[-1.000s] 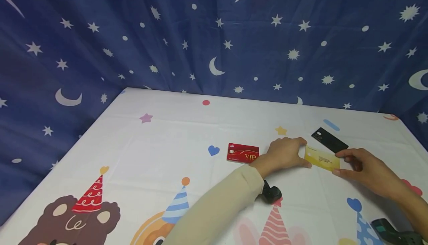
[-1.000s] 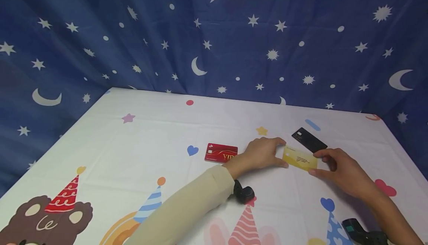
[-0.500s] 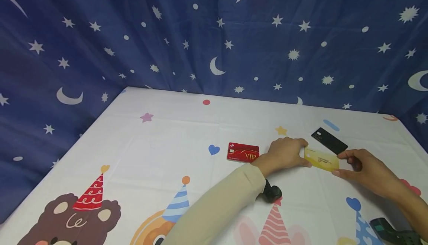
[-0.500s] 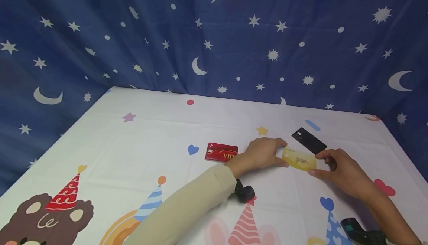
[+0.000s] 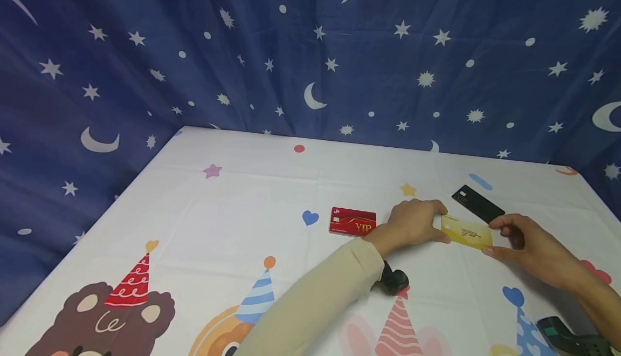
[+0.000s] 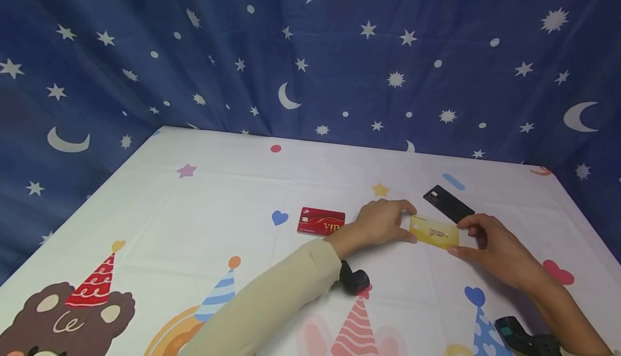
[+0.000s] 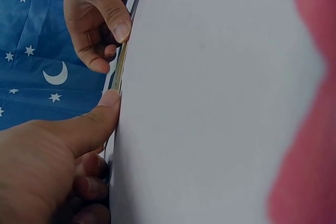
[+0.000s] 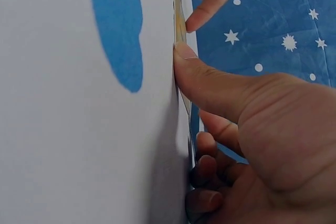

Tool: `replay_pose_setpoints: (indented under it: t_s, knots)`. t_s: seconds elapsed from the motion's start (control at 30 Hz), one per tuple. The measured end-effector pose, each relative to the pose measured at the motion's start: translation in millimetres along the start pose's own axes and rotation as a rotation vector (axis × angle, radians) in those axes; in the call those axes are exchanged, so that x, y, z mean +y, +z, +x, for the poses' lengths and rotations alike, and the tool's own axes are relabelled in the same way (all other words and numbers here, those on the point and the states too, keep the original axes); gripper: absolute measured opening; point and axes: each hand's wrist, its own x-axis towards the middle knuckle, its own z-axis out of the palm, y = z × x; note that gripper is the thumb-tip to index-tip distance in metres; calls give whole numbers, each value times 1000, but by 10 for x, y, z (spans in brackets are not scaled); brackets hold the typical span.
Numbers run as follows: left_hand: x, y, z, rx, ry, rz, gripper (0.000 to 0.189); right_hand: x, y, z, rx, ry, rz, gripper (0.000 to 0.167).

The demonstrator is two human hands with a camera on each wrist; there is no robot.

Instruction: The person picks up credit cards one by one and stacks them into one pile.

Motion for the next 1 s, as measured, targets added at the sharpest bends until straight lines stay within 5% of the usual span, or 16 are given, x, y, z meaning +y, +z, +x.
replay_pose_setpoints:
  t_s: [1.0]
  knots:
    - [64, -6, 3, -7, -36, -7, 56, -37, -41, -36, -71, -19, 38, 72]
